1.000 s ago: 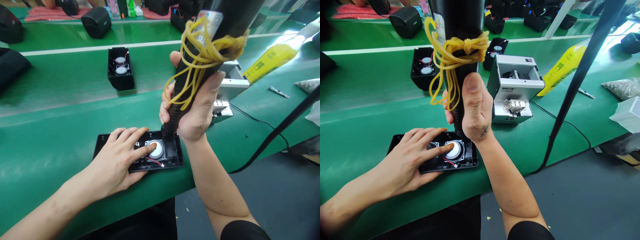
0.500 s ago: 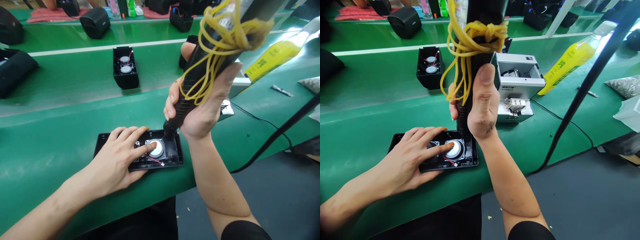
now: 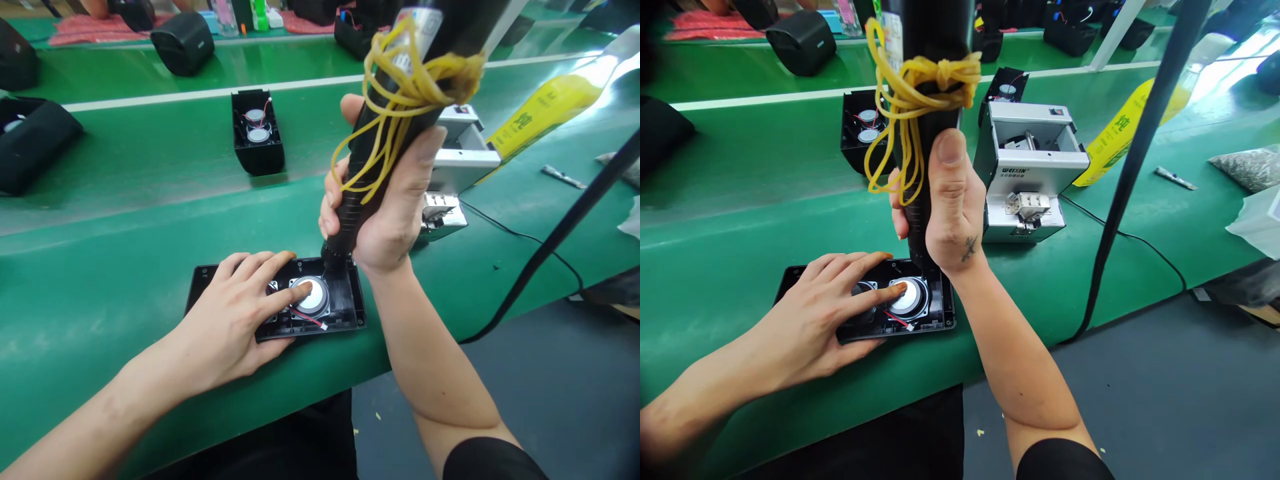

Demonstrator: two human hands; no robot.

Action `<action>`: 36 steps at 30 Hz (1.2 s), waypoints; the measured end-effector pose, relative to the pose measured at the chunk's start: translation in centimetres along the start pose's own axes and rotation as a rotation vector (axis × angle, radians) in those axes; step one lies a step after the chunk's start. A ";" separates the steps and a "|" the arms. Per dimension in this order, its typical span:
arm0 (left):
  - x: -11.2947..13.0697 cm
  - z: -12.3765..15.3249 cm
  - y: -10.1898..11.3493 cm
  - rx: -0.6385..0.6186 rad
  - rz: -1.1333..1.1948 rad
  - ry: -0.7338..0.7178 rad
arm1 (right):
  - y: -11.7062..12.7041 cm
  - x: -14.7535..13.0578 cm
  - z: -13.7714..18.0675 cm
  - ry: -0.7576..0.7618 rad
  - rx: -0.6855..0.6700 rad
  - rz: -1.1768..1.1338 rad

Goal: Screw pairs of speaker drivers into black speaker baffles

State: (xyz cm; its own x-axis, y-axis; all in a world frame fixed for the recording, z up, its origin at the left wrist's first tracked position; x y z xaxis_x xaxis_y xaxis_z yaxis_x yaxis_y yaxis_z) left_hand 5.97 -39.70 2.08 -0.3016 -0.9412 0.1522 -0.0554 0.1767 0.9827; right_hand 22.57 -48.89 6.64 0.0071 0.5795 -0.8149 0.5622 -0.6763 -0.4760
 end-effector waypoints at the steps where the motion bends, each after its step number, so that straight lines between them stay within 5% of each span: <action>1: 0.0 0.0 0.0 -0.001 0.000 0.001 | 0.0 0.1 0.0 0.001 -0.006 -0.009; 19: -0.1 0.0 -0.3 -0.056 0.006 0.013 | -0.9 2.2 2.6 0.033 -0.297 0.014; 29: 0.1 0.0 -0.3 0.001 0.043 0.038 | -0.1 3.7 2.9 0.031 -0.319 -0.025; 32: -0.1 0.5 -0.5 0.048 0.034 0.041 | -0.1 1.7 2.3 0.029 -0.239 -0.024; 36: -0.2 0.8 -0.9 0.123 0.020 0.030 | 1.4 -6.1 1.1 0.221 -0.118 0.016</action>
State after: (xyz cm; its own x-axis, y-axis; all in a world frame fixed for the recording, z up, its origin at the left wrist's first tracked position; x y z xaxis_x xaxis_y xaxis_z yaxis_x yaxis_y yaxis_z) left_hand 5.33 -39.48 1.13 -0.2754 -0.9449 0.1769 -0.1663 0.2281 0.9593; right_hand 22.40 -53.81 10.57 0.1908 0.6632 -0.7237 0.6528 -0.6363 -0.4111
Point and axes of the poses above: each hand's wrist, its own z-axis away from the middle knuckle, its own y-axis out of the back of the hand, x = y × z, the point moved 7 cm from there along -z, towards the middle knuckle
